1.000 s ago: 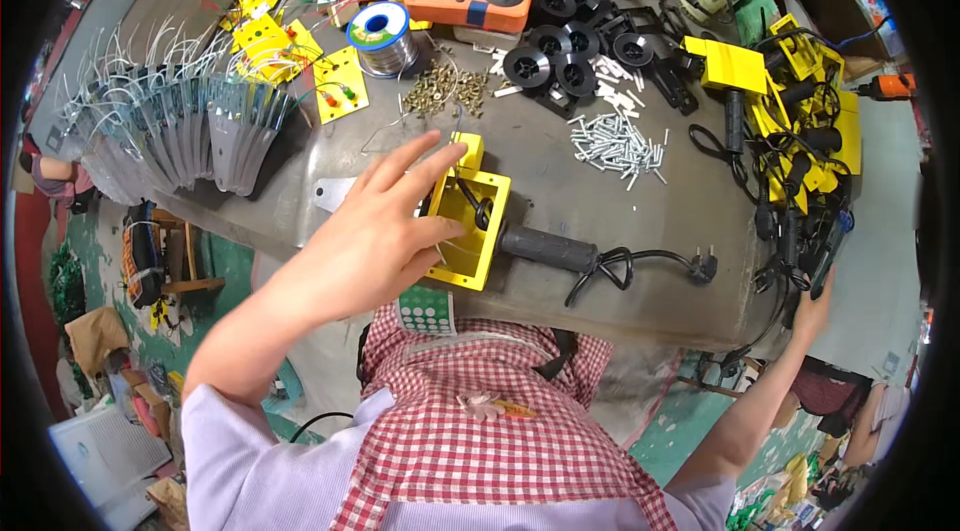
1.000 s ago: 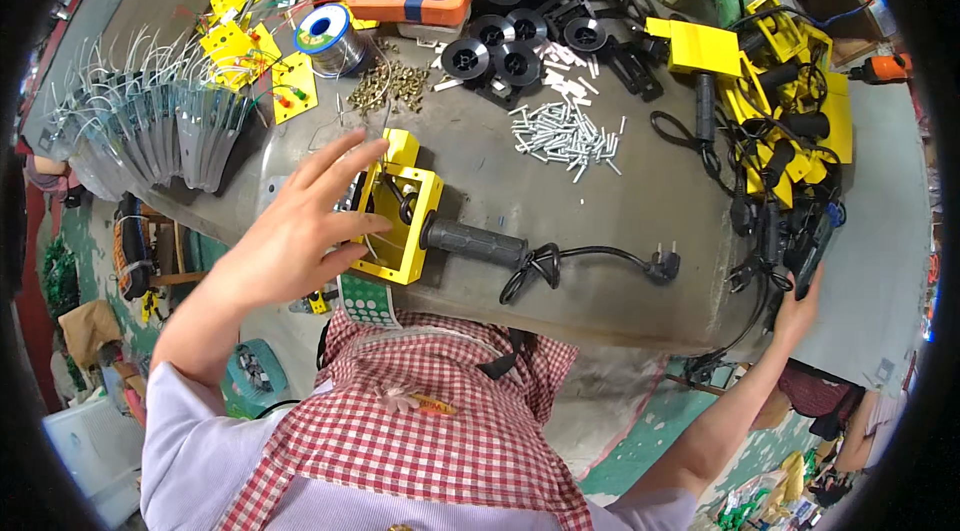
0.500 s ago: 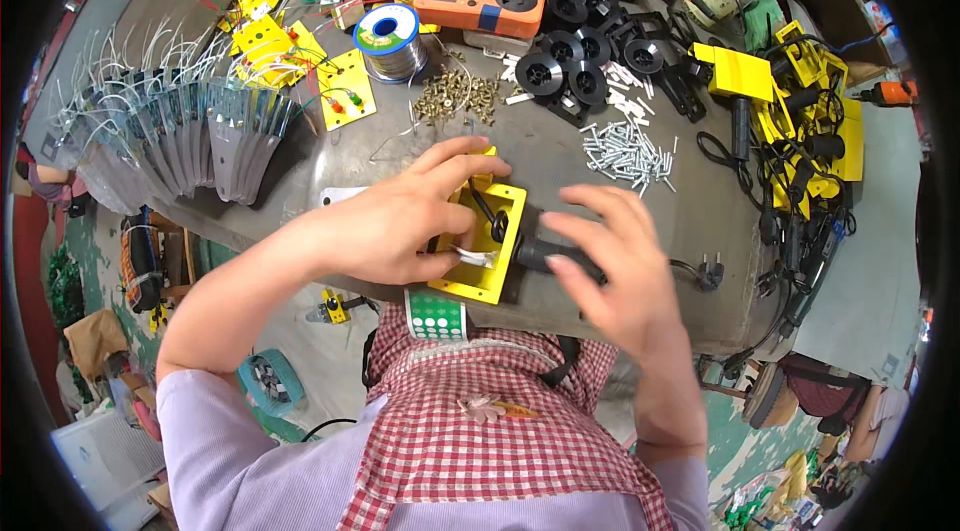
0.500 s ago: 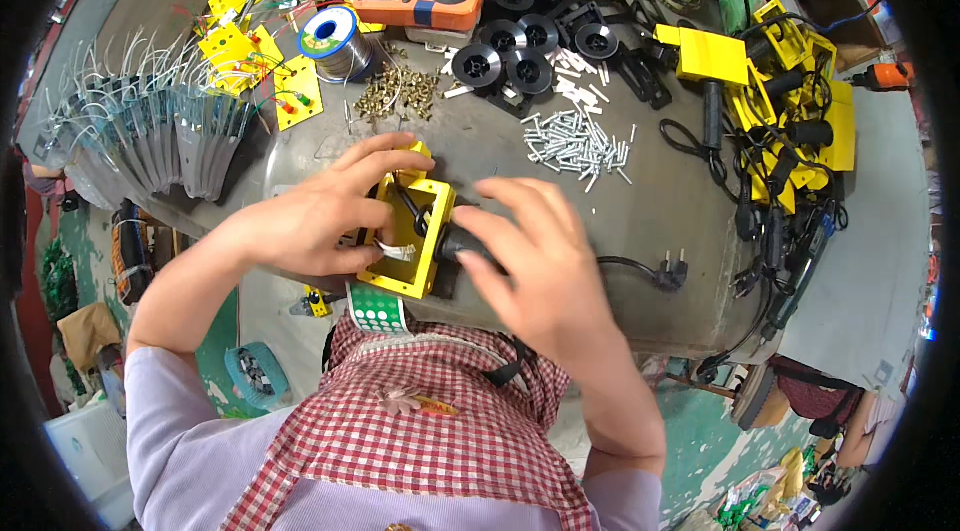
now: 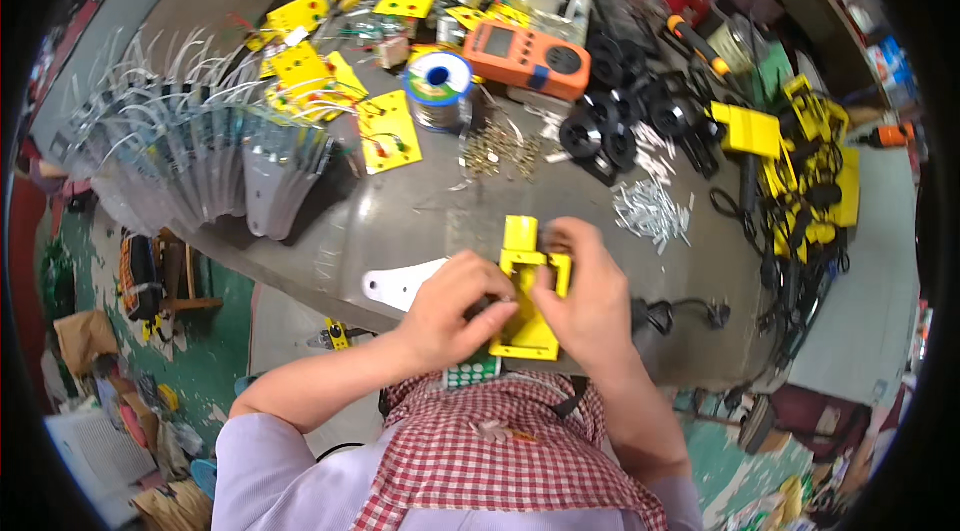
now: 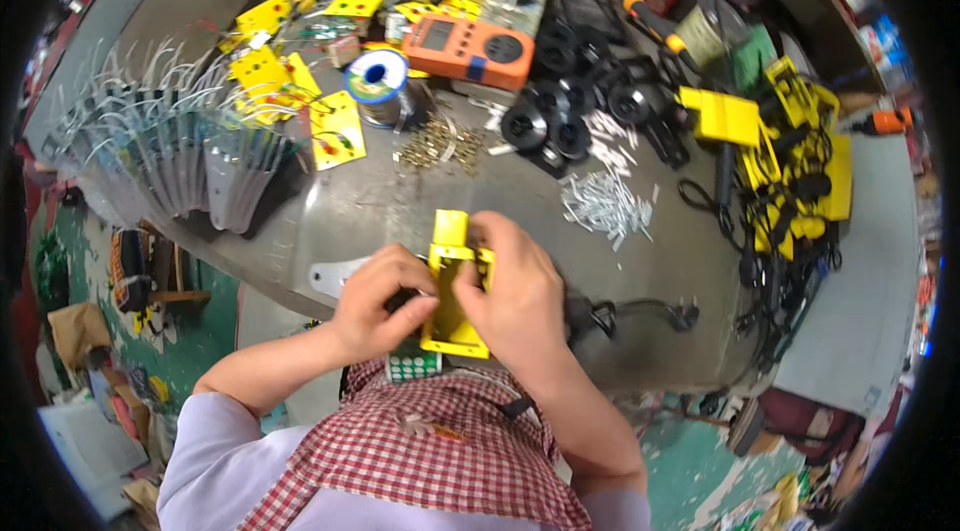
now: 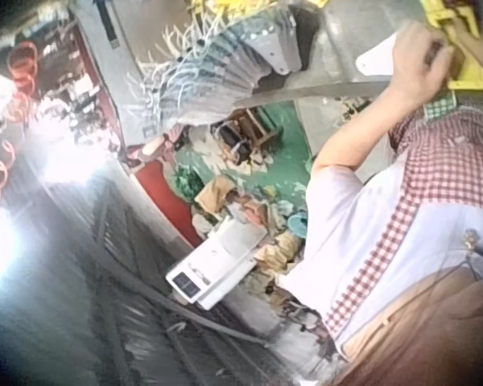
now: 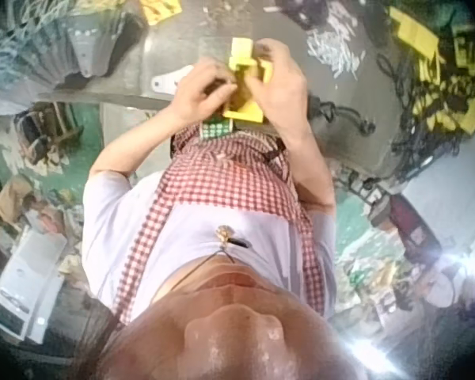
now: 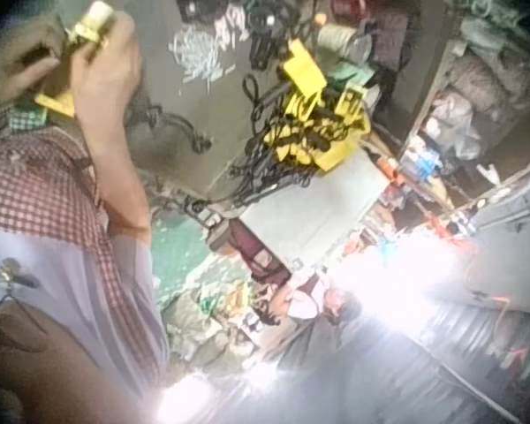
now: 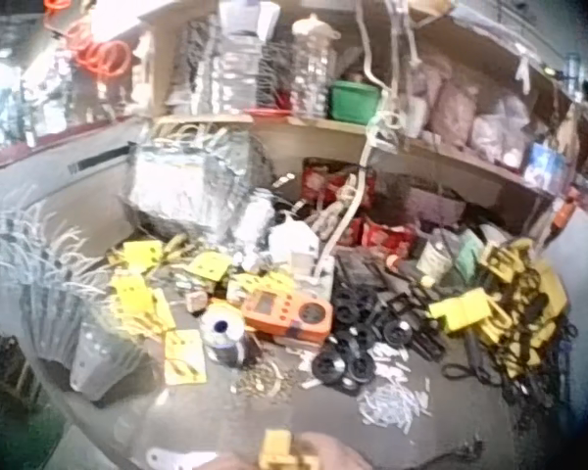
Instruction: Assembling components into a yellow plastic housing and securing them with a power screwdriver.
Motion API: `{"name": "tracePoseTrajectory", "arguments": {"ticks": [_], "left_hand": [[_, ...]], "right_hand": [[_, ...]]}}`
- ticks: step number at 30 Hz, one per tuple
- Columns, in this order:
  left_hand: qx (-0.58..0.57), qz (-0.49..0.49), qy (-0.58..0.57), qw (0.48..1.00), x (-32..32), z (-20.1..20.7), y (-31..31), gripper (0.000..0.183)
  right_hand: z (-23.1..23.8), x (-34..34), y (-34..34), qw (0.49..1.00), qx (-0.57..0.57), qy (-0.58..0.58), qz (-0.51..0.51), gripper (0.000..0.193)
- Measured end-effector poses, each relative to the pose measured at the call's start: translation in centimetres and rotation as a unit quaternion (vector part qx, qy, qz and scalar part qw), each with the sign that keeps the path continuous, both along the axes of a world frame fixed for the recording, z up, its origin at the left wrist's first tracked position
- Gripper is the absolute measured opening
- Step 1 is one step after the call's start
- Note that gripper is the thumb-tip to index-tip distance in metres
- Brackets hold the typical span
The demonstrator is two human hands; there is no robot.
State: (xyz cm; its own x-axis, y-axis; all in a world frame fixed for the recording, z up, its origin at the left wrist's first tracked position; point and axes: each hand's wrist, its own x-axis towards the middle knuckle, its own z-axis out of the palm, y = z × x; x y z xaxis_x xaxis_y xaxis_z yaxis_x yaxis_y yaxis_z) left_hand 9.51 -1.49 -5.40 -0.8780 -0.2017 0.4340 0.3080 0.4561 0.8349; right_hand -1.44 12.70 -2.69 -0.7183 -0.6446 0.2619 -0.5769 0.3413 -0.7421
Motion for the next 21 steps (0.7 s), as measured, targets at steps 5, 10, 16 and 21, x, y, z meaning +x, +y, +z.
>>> {"name": "tracePoseTrajectory", "arguments": {"ticks": [5,10,16,21], "left_hand": [[0.012,-0.08,0.007,0.997,-0.8,1.0,-0.1,0.011],[-0.276,0.167,-0.007,0.947,-1.2,2.7,-7.3,0.023],[-0.593,0.159,-0.224,0.757,-2.8,4.4,-13.0,0.017],[-0.477,0.158,-0.001,0.865,-3.1,8.5,-10.4,0.019]], "right_hand": [[-0.1,-1.5,-0.7,0.996,0.048,-0.077,-0.024,0.027],[0.4,-2.5,-0.6,0.992,0.113,-0.06,-0.02,0.037],[1.9,-2.3,-0.5,0.998,0.03,-0.012,-0.045,0.042],[3.9,-2.0,0.3,0.996,-0.087,0.01,0.012,0.046]]}}
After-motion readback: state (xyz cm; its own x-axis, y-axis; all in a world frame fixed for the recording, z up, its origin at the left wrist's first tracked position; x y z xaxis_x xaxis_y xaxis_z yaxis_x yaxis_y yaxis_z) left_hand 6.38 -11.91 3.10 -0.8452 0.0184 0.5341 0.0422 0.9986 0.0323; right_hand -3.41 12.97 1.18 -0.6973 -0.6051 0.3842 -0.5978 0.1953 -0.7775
